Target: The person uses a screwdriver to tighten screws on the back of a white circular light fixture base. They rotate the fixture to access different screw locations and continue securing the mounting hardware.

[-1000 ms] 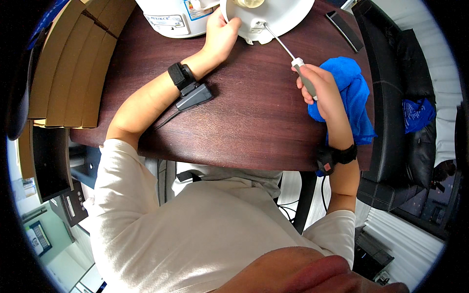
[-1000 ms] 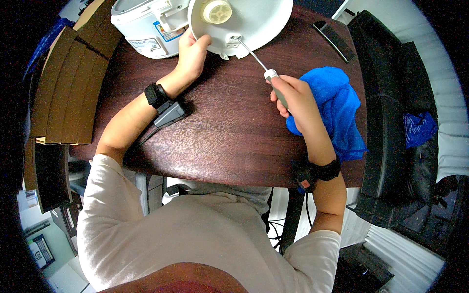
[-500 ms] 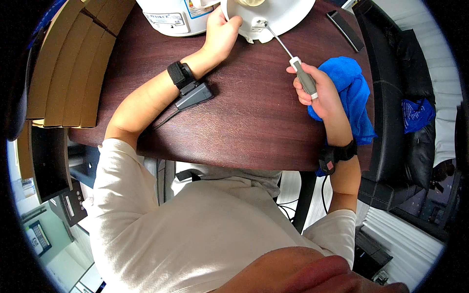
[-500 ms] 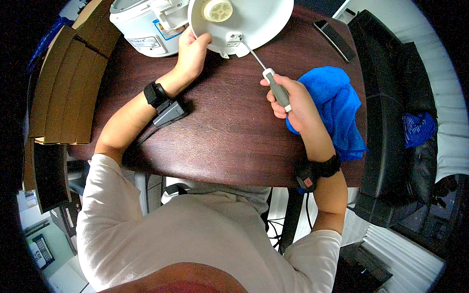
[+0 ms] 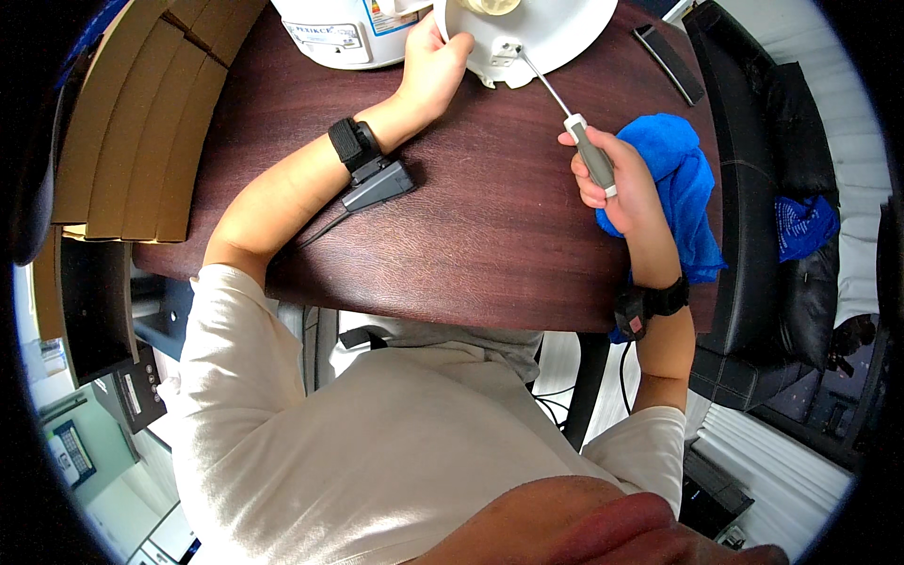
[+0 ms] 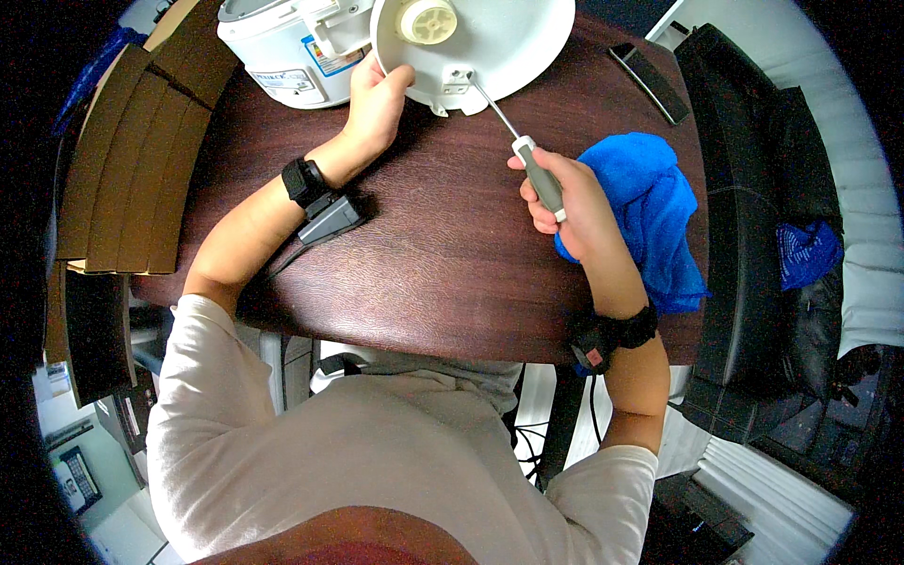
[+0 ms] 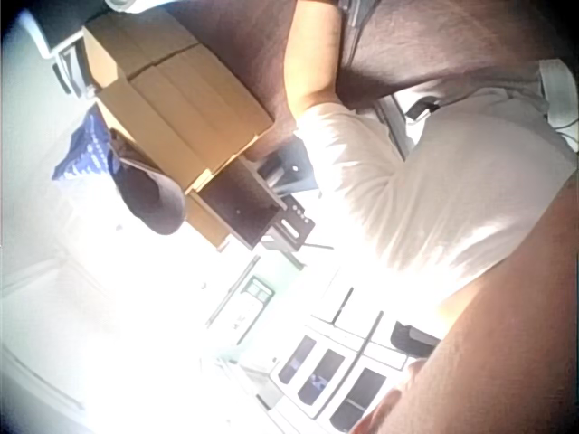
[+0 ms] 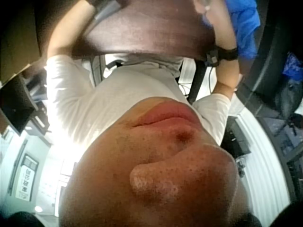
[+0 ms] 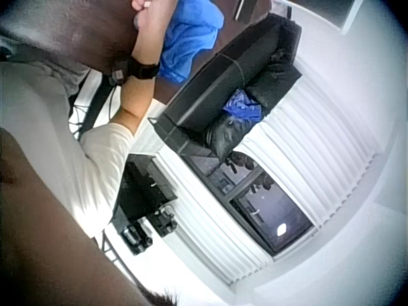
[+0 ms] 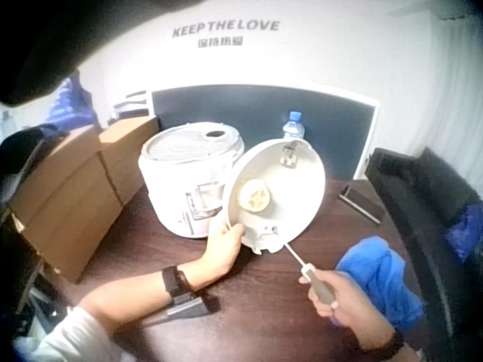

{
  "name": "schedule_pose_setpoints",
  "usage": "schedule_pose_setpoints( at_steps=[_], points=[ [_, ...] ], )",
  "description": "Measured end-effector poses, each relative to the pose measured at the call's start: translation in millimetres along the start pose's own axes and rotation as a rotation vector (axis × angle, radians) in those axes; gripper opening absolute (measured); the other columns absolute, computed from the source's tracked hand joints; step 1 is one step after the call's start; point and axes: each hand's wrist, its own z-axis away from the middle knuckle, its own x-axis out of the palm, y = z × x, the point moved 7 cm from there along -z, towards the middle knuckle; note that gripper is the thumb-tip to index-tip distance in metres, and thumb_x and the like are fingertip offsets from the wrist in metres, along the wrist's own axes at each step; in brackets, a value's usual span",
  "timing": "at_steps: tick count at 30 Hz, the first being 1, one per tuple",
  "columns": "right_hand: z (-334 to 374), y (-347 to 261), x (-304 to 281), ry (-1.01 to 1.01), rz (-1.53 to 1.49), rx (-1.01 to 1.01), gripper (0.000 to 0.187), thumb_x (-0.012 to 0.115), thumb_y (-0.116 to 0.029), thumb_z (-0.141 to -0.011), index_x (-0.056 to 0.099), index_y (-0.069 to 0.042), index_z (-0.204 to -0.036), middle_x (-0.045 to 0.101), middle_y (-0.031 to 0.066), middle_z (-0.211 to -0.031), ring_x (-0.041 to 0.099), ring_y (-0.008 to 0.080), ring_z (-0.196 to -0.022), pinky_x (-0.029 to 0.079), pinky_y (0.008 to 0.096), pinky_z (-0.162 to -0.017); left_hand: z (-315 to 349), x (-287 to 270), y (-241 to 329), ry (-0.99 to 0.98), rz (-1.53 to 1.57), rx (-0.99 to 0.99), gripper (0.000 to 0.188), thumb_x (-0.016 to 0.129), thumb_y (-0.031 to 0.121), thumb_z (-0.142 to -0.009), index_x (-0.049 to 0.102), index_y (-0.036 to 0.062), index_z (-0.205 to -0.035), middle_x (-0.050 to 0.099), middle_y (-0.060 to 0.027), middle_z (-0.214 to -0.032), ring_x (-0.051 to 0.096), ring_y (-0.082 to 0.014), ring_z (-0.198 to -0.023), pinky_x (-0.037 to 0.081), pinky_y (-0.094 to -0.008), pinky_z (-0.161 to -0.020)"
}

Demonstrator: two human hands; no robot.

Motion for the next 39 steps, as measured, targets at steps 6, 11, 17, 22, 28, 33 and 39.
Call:
schedule_pose_setpoints(
  at_steps=[6,11,17,22,28,33,39],
  points=[
    [-0.2,-0.6,-0.1,0.001,-0.002,-0.020,0.037,0.046,-0.030,-0.093,0.055,0.004,-0.106,0.051,0.0027,-0.064,0.035,0.0058,-0.039,0.024,0.0218,-0.035,1.2,1.8,2.9,-0.017,0.007,0.011,0.024,0.048,-0.004,-0.077,0.055,-0.0008,-0.100,0.058,-0.0007,-0.089,0.051,-0.0074,-0.079,0.041,-0.0229,-0.071],
    [1.2,-1.8,0.7,0.010,-0.004,-0.017,0.037,0.046,-0.030,-0.093,0.055,0.004,-0.105,0.051,0.0028,-0.064,0.035,0.0059,-0.039,0.024,0.0218,-0.035,1.3,2.2,3.2,-0.028,0.029,0.016,0.025,0.048,-0.004,-0.077,0.055,-0.0007,-0.101,0.058,-0.0009,-0.090,0.051,-0.0075,-0.079,0.041,-0.0231,-0.071],
    [0.7,-0.7,-0.9,0.007,-0.003,-0.018,0.037,0.046,-0.030,-0.093,0.055,0.004,-0.105,0.050,0.0025,-0.063,0.035,0.0057,-0.039,0.024,0.0216,-0.035,2.2,4.4,5.2,-0.031,0.033,0.005,0.026,0.047,-0.004,-0.077,0.054,-0.0012,-0.102,0.058,-0.0013,-0.092,0.051,-0.0074,-0.080,0.041,-0.0230,-0.072],
    [0.2,-0.8,-1.1,-0.003,-0.010,-0.020,0.037,0.045,-0.030,-0.093,0.055,0.003,-0.105,0.050,0.0021,-0.063,0.035,0.0054,-0.039,0.024,0.0213,-0.035,0.8,1.5,2.7,-0.035,0.027,0.014,0.026,0.047,-0.004,-0.077,0.054,-0.0014,-0.102,0.057,-0.0012,-0.092,0.051,-0.0076,-0.081,0.041,-0.0231,-0.072],
    [0.0,0.3,-3.0,0.011,-0.012,-0.015,0.036,0.046,-0.031,-0.092,0.055,0.003,-0.104,0.049,0.0017,-0.062,0.035,0.0053,-0.039,0.024,0.0212,-0.034,1.6,3.8,4.8,-0.014,0.030,0.013,0.027,0.048,-0.004,-0.076,0.054,-0.0012,-0.103,0.057,-0.0013,-0.091,0.051,-0.0080,-0.080,0.041,-0.0234,-0.072],
    [0.7,-2.1,-3.0,0.027,0.014,-0.024,0.036,0.046,-0.031,-0.093,0.055,0.003,-0.104,0.049,0.0018,-0.062,0.035,0.0054,-0.039,0.024,0.0213,-0.034,1.0,4.0,5.3,-0.029,-0.025,0.017,0.025,0.048,-0.004,-0.076,0.055,-0.0008,-0.100,0.057,-0.0003,-0.086,0.050,-0.0073,-0.076,0.040,-0.0229,-0.069],
    [6.1,-5.7,2.3,0.049,0.091,-0.032,0.035,0.045,-0.029,-0.094,0.054,0.003,-0.103,0.049,0.0024,-0.063,0.034,0.0056,-0.039,0.023,0.0213,-0.034,1.5,5.5,3.6,-0.085,-0.077,0.005,0.022,0.048,-0.004,-0.075,0.055,-0.0004,-0.095,0.055,0.0014,-0.081,0.047,-0.0063,-0.071,0.039,-0.0220,-0.064]
  ],
)
